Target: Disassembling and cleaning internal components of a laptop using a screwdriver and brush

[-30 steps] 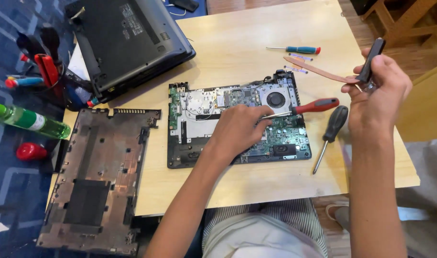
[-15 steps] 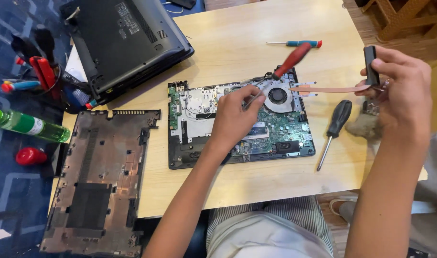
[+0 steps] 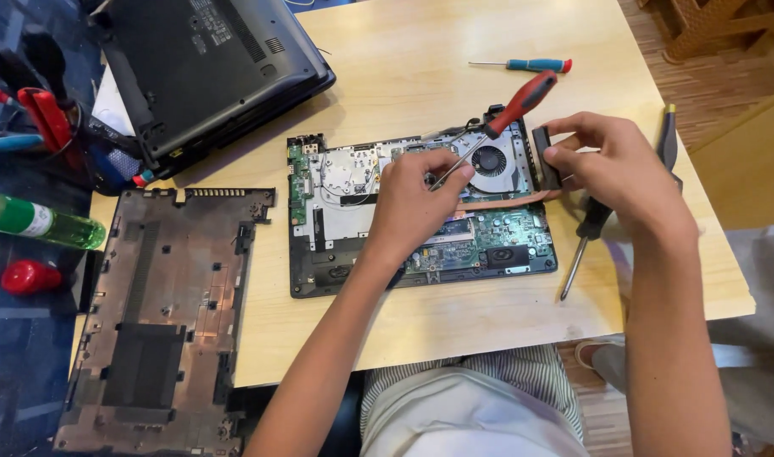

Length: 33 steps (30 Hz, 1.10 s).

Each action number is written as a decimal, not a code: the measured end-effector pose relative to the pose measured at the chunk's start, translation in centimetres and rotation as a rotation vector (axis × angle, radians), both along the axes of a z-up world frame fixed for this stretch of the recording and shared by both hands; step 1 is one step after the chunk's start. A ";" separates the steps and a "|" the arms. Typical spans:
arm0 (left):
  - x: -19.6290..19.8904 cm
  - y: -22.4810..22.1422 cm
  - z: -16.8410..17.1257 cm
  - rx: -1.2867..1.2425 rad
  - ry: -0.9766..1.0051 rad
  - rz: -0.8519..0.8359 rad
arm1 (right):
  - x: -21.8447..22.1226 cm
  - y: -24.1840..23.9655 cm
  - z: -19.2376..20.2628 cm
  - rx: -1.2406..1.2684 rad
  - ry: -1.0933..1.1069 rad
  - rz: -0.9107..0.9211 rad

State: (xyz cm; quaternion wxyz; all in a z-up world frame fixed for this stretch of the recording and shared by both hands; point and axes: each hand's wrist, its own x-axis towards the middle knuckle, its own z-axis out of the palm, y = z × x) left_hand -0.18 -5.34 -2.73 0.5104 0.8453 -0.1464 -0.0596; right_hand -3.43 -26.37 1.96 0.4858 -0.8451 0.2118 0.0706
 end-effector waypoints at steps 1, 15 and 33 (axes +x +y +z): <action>-0.1 0.0 0.0 -0.001 0.002 -0.002 | -0.1 0.2 0.2 -0.001 0.002 -0.002; 0.3 0.3 -0.3 -0.011 -0.070 -0.063 | 0.3 0.5 -2.7 -0.373 -0.216 0.093; 0.0 3.7 2.5 0.148 0.043 -0.046 | 0.8 0.0 -6.8 -0.777 -0.426 0.163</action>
